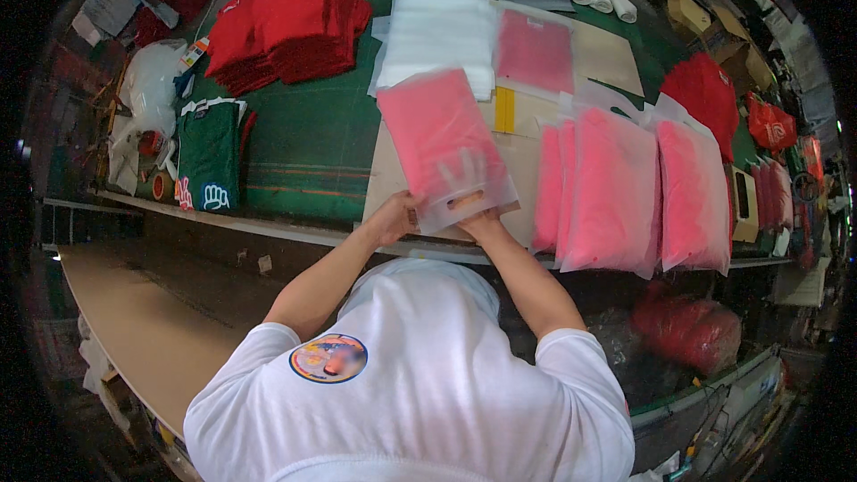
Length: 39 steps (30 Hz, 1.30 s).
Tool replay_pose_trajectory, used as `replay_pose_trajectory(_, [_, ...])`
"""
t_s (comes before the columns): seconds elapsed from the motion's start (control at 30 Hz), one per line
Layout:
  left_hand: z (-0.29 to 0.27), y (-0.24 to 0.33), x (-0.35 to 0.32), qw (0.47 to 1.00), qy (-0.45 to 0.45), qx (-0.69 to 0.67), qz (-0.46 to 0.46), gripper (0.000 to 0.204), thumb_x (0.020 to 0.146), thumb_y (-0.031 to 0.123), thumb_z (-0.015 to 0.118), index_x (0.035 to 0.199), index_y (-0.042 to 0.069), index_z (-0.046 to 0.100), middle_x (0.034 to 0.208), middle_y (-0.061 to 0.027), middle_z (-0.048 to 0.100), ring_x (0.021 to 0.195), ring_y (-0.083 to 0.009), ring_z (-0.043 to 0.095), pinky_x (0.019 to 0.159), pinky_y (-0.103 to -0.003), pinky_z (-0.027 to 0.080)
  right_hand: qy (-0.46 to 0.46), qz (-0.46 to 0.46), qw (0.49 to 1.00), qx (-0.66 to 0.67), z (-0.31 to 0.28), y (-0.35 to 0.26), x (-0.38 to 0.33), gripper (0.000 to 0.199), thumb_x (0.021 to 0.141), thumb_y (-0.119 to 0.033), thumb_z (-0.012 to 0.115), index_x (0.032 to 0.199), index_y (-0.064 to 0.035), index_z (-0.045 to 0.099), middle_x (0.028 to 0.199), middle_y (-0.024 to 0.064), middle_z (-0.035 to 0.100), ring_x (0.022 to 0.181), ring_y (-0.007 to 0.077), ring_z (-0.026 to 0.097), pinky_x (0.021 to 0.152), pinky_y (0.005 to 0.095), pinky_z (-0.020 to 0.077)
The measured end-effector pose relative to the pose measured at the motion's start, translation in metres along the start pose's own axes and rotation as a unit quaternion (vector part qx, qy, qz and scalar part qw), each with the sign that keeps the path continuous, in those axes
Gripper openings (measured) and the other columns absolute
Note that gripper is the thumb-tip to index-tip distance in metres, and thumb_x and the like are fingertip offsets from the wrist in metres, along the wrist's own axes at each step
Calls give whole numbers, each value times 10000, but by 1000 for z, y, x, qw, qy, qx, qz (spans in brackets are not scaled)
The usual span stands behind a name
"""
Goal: The person folds red shirts and places them into clear plastic bags on a green workbench. The person repeatedly picks up shirts, folds them, inserts them into bags, and stacks the packaged items.
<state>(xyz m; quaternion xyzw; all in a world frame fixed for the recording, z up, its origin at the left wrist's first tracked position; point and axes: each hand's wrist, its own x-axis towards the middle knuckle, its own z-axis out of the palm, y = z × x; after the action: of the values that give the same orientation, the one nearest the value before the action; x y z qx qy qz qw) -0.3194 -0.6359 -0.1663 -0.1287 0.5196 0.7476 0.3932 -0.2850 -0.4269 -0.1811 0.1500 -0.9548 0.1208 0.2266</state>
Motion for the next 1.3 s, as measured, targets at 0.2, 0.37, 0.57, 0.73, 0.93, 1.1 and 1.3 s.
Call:
replay_pose_trajectory(0.2, [-14,-10,1,996,-63,24,-50,213,980,215,717,1111,56,659,1037,-50,679,903,-174,641,818,-352,525,17,97,987,125,26,-2,5,708,819,-389,763,1452,-146,559,1576,287,355,1472,522,304,1149,696,271])
replay_pose_trajectory(0.37, [-11,-20,2,998,24,8,-50,157,987,220,719,972,64,701,871,-27,674,768,-162,619,702,-317,504,76,112,973,186,31,-16,7,670,824,-406,773,1437,-201,598,1602,295,307,1475,554,265,1133,711,277])
replay_pose_trajectory(0.57, [-23,-37,16,995,89,33,-29,180,960,182,751,856,47,692,782,-31,638,658,-158,540,591,-324,432,24,107,991,71,22,-21,18,675,805,-436,764,1438,-253,617,1600,311,303,1468,582,249,1112,765,253])
replay_pose_trajectory(0.73, [-15,-29,10,994,107,12,-38,240,925,144,784,752,35,658,714,-66,625,593,-175,534,543,-331,430,-113,127,985,-27,4,-26,38,662,800,-426,731,1426,-244,618,1565,254,399,1444,576,304,1066,807,272])
replay_pose_trajectory(0.93, [-22,-37,15,994,98,31,-37,240,910,111,786,724,40,653,702,-72,629,596,-176,548,540,-330,437,-84,49,991,-92,34,-13,37,646,869,-484,643,1490,-341,538,1584,142,428,1456,533,313,1026,856,259])
replay_pose_trajectory(1.1, [-23,-28,13,994,86,52,-46,221,899,102,789,728,34,667,694,-69,632,580,-170,567,538,-325,466,-16,41,995,-90,46,-8,35,645,853,-417,673,1477,-308,551,1589,150,402,1444,511,332,1056,820,255])
replay_pose_trajectory(1.3, [-38,30,-18,974,99,199,-35,214,892,106,790,730,18,682,672,-48,624,561,-157,558,512,-314,453,-57,95,993,-42,34,-34,26,744,810,-478,722,1512,-355,507,1623,174,350,1488,507,269,1067,843,196])
